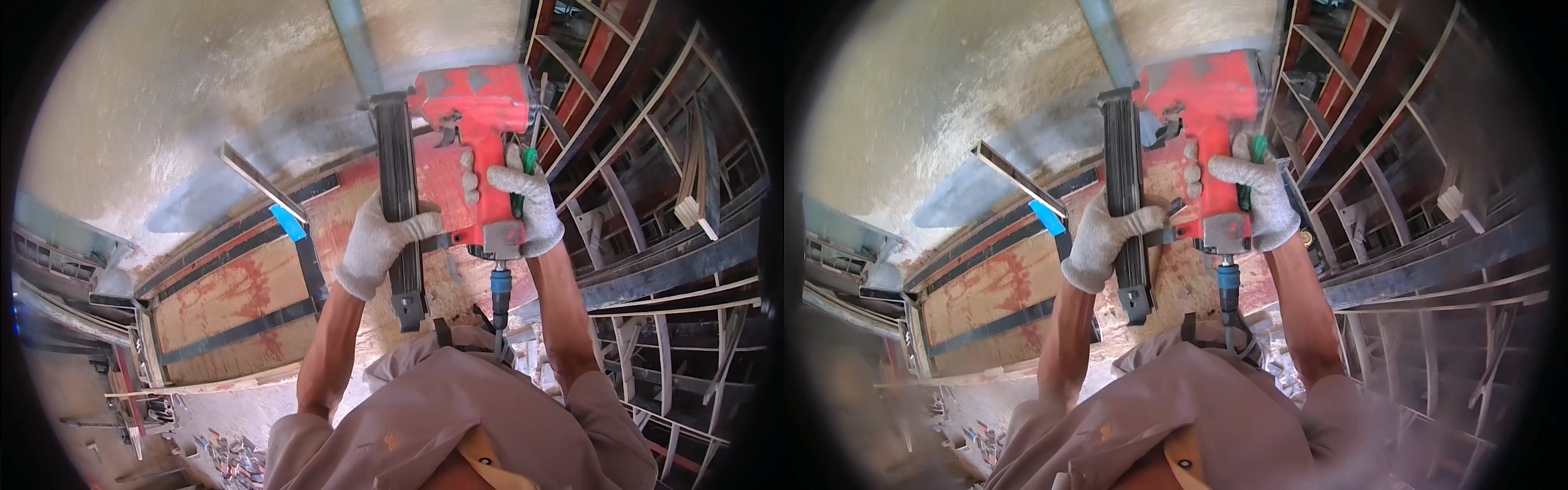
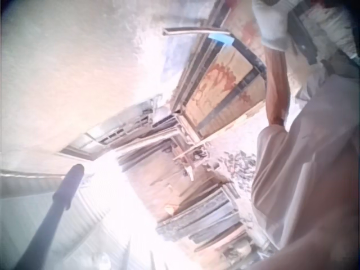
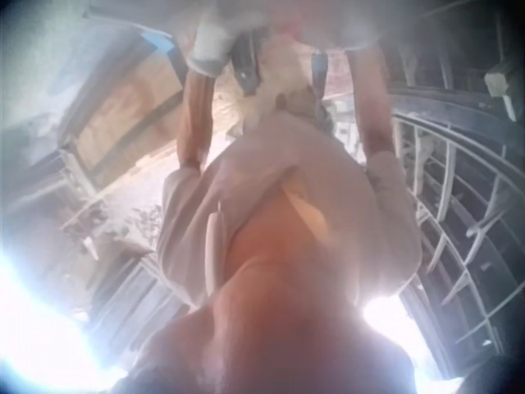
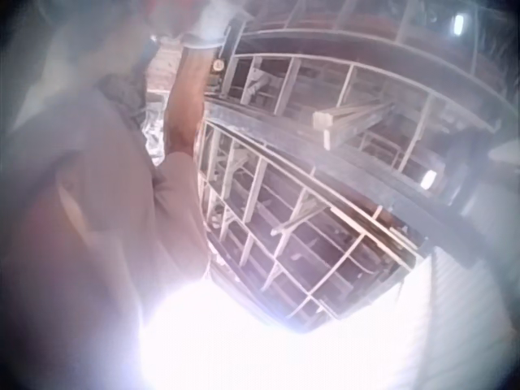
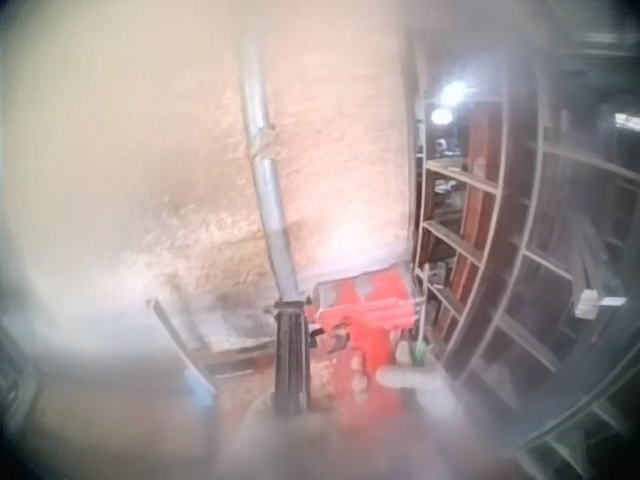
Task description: The person picks up small wood pieces from debris, then uses a red pneumatic nail gun to fasten dark wood strips to a plywood floor. The person repeatedly positions strips and drives nails along the floor surface.
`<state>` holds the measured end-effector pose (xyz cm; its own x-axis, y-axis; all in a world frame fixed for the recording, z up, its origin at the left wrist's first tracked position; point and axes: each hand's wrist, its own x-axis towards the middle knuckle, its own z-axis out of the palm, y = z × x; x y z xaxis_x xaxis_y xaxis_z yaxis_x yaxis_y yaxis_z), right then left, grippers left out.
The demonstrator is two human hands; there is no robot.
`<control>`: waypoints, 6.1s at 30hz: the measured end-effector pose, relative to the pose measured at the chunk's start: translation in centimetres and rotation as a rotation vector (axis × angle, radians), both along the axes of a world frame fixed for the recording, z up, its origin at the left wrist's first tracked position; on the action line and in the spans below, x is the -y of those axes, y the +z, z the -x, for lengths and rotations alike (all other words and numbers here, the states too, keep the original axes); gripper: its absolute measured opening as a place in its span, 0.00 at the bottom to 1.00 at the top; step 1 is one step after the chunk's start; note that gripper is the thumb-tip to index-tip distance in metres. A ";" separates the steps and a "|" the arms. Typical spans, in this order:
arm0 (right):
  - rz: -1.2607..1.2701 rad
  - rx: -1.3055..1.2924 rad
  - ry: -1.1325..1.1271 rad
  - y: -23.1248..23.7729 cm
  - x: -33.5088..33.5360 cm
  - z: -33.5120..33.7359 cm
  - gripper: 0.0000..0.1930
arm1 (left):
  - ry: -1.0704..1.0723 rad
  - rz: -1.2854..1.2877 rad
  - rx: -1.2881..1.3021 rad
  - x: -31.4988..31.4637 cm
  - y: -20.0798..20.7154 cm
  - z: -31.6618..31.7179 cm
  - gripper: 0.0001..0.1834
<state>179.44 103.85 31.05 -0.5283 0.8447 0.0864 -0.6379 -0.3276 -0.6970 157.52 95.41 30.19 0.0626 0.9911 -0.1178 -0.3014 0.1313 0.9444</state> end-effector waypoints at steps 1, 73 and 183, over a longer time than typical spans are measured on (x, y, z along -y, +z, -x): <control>-0.001 -0.017 0.009 0.1 0.0 -0.2 0.17 | -0.011 -0.012 -0.005 0.3 0.7 -0.2 0.40; -1.805 1.597 -0.470 17.2 -4.3 -1.2 0.12 | 0.514 -0.389 -0.466 -2.1 -2.4 -1.0 0.12; -2.098 1.463 0.147 -7.0 4.2 6.4 0.19 | 0.310 0.584 0.758 6.9 -9.4 -1.2 0.10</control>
